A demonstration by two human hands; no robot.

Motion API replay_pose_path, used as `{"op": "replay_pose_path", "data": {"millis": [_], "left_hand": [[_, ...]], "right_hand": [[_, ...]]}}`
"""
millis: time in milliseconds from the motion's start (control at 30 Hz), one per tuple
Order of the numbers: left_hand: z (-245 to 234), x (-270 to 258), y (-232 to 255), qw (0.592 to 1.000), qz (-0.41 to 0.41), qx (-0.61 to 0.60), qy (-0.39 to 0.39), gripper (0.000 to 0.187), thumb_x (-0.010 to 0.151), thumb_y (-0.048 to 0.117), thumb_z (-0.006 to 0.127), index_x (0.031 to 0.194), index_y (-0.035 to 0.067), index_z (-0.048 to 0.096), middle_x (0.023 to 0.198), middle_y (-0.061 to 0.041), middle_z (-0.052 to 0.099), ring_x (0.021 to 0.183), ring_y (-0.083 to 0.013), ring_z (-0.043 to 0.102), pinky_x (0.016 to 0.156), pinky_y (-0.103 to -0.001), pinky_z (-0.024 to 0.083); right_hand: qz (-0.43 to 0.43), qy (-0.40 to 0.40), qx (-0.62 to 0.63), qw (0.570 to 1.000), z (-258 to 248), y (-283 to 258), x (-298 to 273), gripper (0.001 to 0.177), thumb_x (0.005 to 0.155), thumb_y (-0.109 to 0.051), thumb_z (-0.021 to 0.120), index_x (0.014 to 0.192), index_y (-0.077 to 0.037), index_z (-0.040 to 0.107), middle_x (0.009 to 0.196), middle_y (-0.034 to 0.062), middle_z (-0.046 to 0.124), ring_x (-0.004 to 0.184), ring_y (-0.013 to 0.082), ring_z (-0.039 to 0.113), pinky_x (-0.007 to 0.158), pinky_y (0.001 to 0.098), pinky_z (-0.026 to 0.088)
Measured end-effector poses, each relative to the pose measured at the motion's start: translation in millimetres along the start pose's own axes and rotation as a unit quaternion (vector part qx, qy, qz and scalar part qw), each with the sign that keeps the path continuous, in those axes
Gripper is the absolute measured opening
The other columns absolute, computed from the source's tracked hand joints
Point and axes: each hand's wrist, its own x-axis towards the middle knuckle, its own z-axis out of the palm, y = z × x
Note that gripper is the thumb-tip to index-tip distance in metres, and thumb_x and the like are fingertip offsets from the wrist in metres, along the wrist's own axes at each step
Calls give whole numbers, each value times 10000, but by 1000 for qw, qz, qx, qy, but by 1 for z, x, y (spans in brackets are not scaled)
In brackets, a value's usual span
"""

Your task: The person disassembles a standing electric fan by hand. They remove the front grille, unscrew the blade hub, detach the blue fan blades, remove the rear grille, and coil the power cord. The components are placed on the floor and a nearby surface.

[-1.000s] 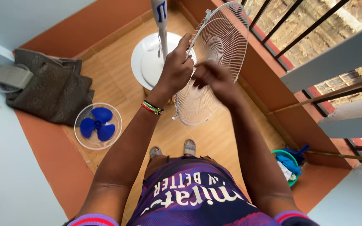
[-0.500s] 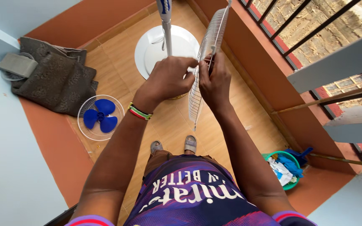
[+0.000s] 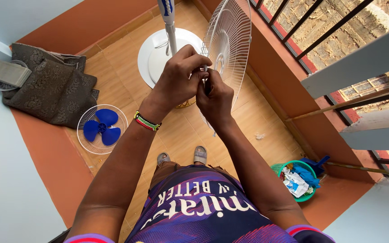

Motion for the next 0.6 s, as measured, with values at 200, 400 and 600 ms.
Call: {"op": "replay_pose_path", "data": {"millis": [200, 400, 600], "left_hand": [[8, -12, 12, 999, 21, 5, 45, 147, 901, -31, 764, 1026, 26, 713, 947, -97, 612, 830, -222, 674, 739, -352, 575], [9, 7, -20, 994, -43, 10, 104, 489, 988, 191, 797, 1355, -1, 536, 1200, -229, 613, 1085, -353, 659, 858, -430, 562], [27, 22, -57, 958, -278, -14, 64, 610, 880, 33, 553, 1477, 24, 426, 1245, -265, 663, 1134, -400, 694, 961, -447, 554]], "right_hand": [[-58, 16, 28, 998, -7, 3, -2, 159, 966, -30, 667, 1113, -27, 608, 785, 124, 649, 617, 206, 659, 577, 312, 519], [-116, -34, -58, 991, -15, 2, -19, 242, 964, -83, 757, 1129, 9, 607, 641, 94, 605, 525, 265, 616, 500, 379, 468], [-155, -230, 49, 960, -22, 17, -31, 391, 934, -231, 784, 1185, 15, 613, 694, 103, 631, 595, 236, 638, 532, 362, 486]]}}
